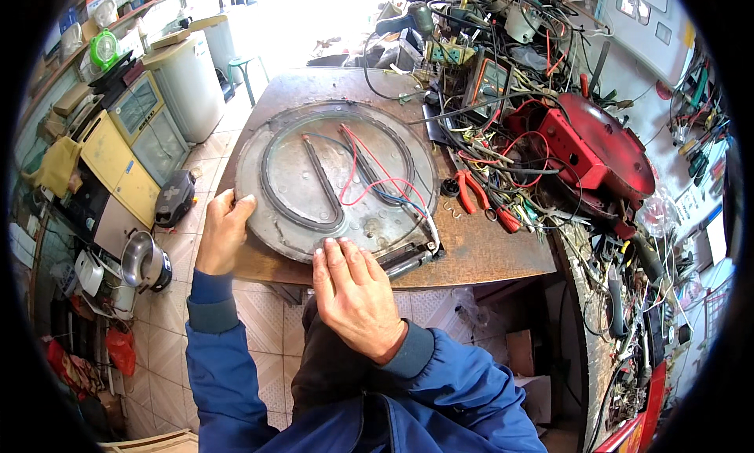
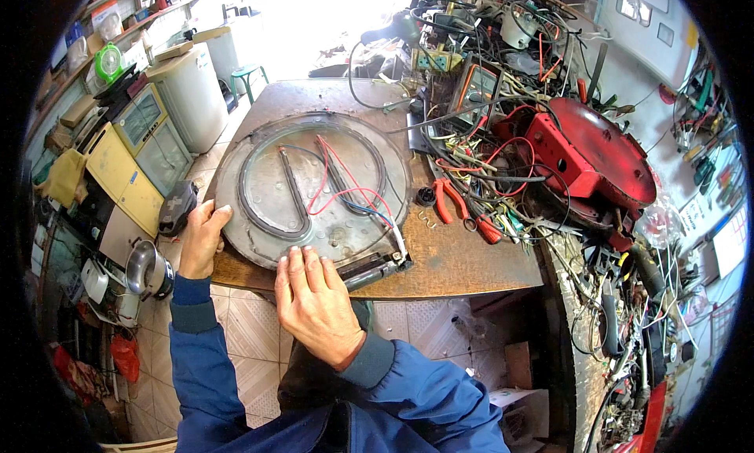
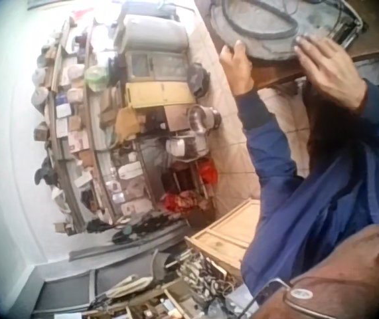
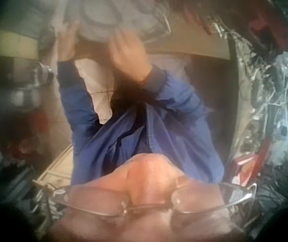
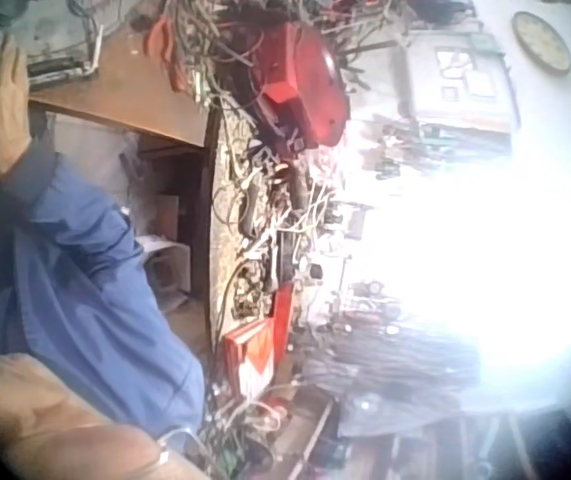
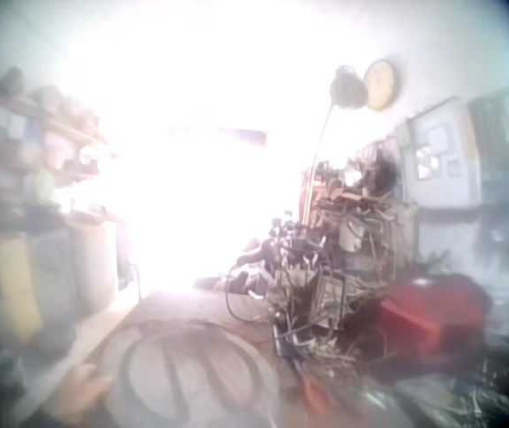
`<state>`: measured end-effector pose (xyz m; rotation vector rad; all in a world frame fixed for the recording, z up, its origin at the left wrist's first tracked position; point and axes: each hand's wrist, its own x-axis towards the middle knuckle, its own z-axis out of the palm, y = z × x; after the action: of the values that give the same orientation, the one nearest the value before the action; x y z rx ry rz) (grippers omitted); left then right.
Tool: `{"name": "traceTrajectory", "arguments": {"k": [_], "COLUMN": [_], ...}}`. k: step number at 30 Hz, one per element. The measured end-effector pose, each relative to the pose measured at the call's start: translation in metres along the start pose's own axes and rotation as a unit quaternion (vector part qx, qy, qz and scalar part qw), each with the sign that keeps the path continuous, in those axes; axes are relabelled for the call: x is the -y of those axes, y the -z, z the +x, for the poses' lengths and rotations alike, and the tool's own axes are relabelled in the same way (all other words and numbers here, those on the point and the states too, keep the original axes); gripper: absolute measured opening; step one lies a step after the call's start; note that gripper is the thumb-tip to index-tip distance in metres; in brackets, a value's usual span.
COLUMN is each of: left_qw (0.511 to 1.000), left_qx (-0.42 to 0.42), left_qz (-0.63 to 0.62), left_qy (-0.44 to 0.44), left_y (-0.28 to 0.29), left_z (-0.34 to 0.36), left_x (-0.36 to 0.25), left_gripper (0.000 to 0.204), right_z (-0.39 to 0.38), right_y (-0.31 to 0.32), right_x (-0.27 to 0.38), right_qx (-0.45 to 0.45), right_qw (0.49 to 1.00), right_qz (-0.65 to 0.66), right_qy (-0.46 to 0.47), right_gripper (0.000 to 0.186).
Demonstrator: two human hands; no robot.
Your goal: The person works on a circular metal heating element, using a multimeter to test the electrical continuity of the heating coils. They then use a screwdriver to open a small black plastic component and manipulate the internal wires.
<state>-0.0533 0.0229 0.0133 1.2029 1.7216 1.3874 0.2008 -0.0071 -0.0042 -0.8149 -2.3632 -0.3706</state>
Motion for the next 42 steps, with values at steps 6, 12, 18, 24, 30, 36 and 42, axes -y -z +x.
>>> {"name": "traceTrajectory", "arguments": {"k": [6,12,18,24,30,36,42], "left_qw": [0.999,0.998,0.997,0.995,0.992,0.994,0.994], "left_qx": [-0.003,-0.003,-0.009,-0.019,-0.034,-0.027,-0.025], "left_qz": [0.033,0.046,0.071,0.056,0.108,0.067,0.078], "left_qy": [-0.006,-0.03,-0.029,-0.077,-0.053,-0.084,-0.067], "left_y": [-0.003,-0.002,0.0,-0.001,0.0,-0.002,-0.005], "left_z": [-0.001,-0.001,0.001,0.002,-0.001,0.001,-0.002], "left_x": [-0.005,-0.001,0.003,0.013,0.011,0.013,0.007], "left_gripper": [0.028,0.028,0.029,0.034,0.034,0.028,0.029], "right_z": [-0.002,-0.01,0.009,0.001,-0.011,-0.013,-0.016], "right_y": [0.03,0.046,0.04,0.021,0.018,0.012,0.011], "right_x": [-0.018,-0.136,-0.179,-0.181,-0.178,-0.182,-0.186], "right_qx": [-0.073,-0.075,0.109,0.097,-0.008,-0.05,-0.057], "right_qw": [0.98,0.907,0.855,0.789,0.666,0.601,0.605], "right_qz": [0.185,0.287,0.409,0.512,0.651,0.683,0.666], "right_qy": [-0.013,-0.3,-0.299,-0.325,-0.365,-0.412,-0.433], "right_gripper": [0.042,0.02,0.031,0.01,0.006,0.011,0.017]}}
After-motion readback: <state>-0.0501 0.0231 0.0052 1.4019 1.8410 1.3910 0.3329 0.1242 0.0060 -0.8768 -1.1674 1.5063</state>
